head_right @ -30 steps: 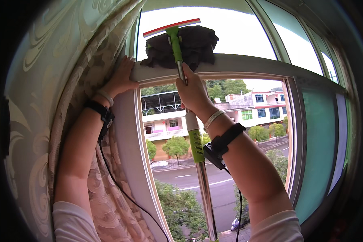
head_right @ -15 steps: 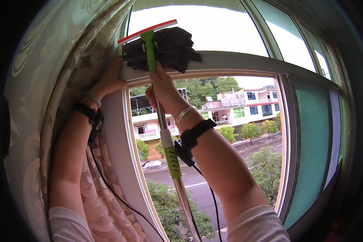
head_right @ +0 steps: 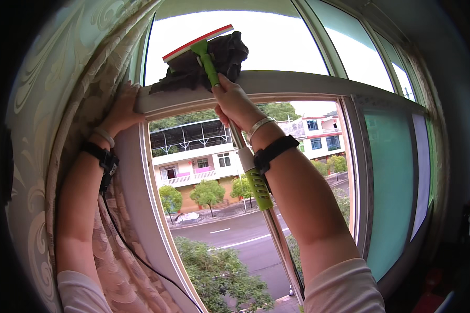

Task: The person wraps a cloth around a squeegee and uses the tool to wipe the upper and lower panes of a window.

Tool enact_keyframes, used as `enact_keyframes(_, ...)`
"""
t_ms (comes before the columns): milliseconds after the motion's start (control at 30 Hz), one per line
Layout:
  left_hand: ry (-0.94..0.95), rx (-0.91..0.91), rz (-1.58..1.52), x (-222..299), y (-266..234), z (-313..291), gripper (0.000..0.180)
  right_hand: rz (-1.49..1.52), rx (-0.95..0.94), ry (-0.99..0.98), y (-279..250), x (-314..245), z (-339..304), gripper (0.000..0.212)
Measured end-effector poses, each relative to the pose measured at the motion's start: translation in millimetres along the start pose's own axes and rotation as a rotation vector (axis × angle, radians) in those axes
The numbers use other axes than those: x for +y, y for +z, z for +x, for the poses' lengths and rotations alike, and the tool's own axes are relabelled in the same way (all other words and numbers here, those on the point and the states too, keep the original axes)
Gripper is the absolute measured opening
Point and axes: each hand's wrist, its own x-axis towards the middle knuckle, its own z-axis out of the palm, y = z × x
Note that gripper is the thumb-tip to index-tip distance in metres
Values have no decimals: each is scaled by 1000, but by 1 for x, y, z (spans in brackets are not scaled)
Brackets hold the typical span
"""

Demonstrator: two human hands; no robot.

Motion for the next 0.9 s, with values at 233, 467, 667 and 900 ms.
enact_keyframes(233, -86, -59, 73, 2, 1, 4, 85, -196, 127, 9, -81, 4, -8, 43)
enact_keyframes(467, -80, -21, 15, -2, 2, 4, 84, -295, 220, 51, -142, 10, -18, 43)
enact_keyframes(667, -82, -33, -11, -1, 2, 3, 84, -362, 384, 64, -197, 22, -27, 44)
enact_keyframes(900, -87, -27, -26, -4, 1, 1, 86, -854, 736, 65, -265, 26, -38, 41)
